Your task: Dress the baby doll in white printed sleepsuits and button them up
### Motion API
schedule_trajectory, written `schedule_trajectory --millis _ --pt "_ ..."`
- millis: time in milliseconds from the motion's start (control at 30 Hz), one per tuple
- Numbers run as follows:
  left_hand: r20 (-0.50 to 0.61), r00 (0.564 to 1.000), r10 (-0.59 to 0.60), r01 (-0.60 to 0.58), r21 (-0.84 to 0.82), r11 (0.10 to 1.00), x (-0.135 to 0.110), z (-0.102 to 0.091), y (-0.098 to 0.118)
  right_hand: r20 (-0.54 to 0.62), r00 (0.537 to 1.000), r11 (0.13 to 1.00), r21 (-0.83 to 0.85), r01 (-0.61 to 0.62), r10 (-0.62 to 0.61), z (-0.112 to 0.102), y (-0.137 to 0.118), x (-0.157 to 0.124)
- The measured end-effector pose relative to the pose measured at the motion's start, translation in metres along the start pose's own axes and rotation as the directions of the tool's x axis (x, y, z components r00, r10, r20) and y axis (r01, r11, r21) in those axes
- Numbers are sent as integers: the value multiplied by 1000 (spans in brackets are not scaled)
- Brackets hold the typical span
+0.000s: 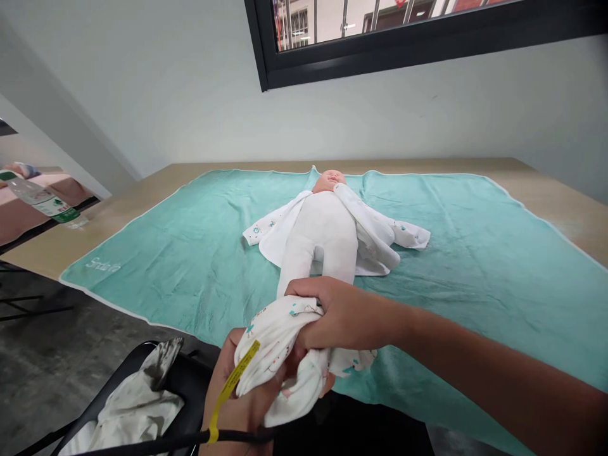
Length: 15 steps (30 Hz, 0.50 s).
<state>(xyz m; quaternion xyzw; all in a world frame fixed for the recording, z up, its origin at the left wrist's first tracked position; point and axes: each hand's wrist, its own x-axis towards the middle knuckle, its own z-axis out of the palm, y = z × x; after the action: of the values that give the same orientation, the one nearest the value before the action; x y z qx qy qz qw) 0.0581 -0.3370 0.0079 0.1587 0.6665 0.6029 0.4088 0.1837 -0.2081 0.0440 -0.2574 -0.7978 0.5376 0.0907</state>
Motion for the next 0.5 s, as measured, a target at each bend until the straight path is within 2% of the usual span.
schedule_trajectory --millis 100,200,300,433,500 --pt "5 999 -37 38 -25 999 0 -1 -6 61 998 1000 -26 -3 4 1 0 -1" --pt "18 1000 -7 8 -87 996 -1 -4 -10 59 998 998 -58 -9 12 5 -2 -4" --pt "6 1000 22 -21 -87 996 -1 -9 -12 41 998 994 -100 -40 44 12 -5 -6" --pt "-109 989 96 -105 -77 992 6 -17 -17 -28 998 971 -233 -59 54 19 -8 -9" --pt "-96 988 122 -134 -129 983 13 -20 -24 -82 995 956 -283 -73 52 20 -10 -9"
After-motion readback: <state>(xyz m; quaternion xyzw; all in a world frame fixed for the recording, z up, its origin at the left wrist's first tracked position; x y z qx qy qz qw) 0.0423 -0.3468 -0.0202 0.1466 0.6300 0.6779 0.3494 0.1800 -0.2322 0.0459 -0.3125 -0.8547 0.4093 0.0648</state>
